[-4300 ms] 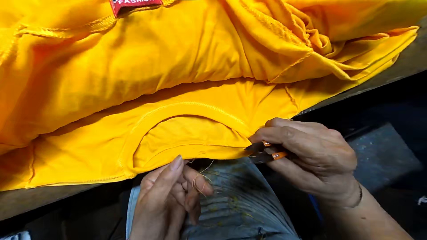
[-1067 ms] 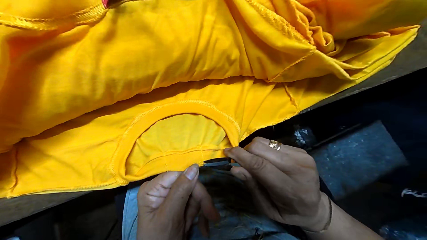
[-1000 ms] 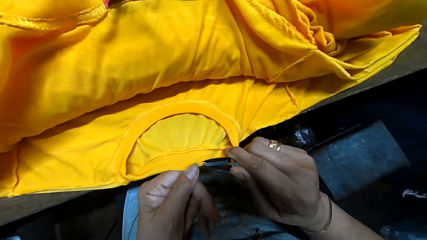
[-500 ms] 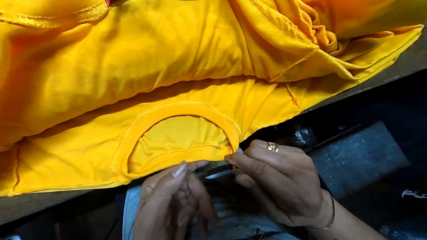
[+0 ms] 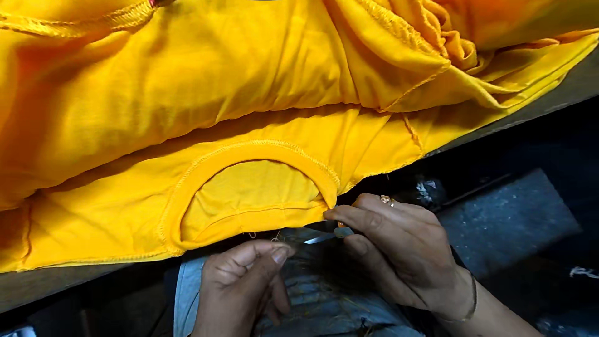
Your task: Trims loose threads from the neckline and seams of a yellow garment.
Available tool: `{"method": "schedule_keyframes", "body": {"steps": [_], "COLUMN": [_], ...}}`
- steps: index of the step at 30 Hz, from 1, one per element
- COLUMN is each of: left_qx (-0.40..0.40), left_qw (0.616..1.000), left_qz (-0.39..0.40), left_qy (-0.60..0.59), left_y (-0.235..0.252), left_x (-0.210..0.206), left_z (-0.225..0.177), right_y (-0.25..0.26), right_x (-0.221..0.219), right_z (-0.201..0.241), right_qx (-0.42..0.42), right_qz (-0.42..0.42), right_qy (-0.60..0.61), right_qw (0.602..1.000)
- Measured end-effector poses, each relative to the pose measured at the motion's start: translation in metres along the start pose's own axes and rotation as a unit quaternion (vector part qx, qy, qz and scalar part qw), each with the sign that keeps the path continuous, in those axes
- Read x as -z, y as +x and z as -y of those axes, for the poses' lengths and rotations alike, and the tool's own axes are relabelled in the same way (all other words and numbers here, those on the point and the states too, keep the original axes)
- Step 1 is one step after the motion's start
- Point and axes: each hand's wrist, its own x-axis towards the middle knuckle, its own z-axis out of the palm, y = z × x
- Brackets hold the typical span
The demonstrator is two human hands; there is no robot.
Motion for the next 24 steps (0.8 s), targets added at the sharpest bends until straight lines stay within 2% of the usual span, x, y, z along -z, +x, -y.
{"method": "schedule_keyframes", "body": {"steps": [4, 6, 10, 13, 24], "left_qx": [-0.036, -0.046, -0.025, -0.005, -0.02], "left_qw": [0.993, 0.99, 0.996, 0.979, 0.976], "left_qz": [0.008, -0.01, -0.055, -0.036, -0.085], "left_qy": [0.116, 0.131, -0.07, -0.198, -0.198], "left_y": [-0.007, -0.01, -0.01, -0.004, -0.006], "left_x": [0.014, 0.018, 0.02, 0.018, 0.011], "left_z": [0.01, 0.009, 0.001, -0.005, -0.012], "right_y": [0.0, 0.003, 0.014, 0.026, 0.049], "right_x": [0.001, 0.001, -0.003, -0.007, -0.013], "right_z": [0.002, 0.005, 0.015, 0.02, 0.021], "right_qx": [0.002, 0.009, 0.033, 0.05, 0.085], "right_qz": [-0.002, -0.006, -0.011, -0.004, 0.011], "right_qy": [-0.024, -0.045, -0.077, -0.092, -0.113], "right_qw": [1.0, 0.999, 0.996, 0.994, 0.99]}}
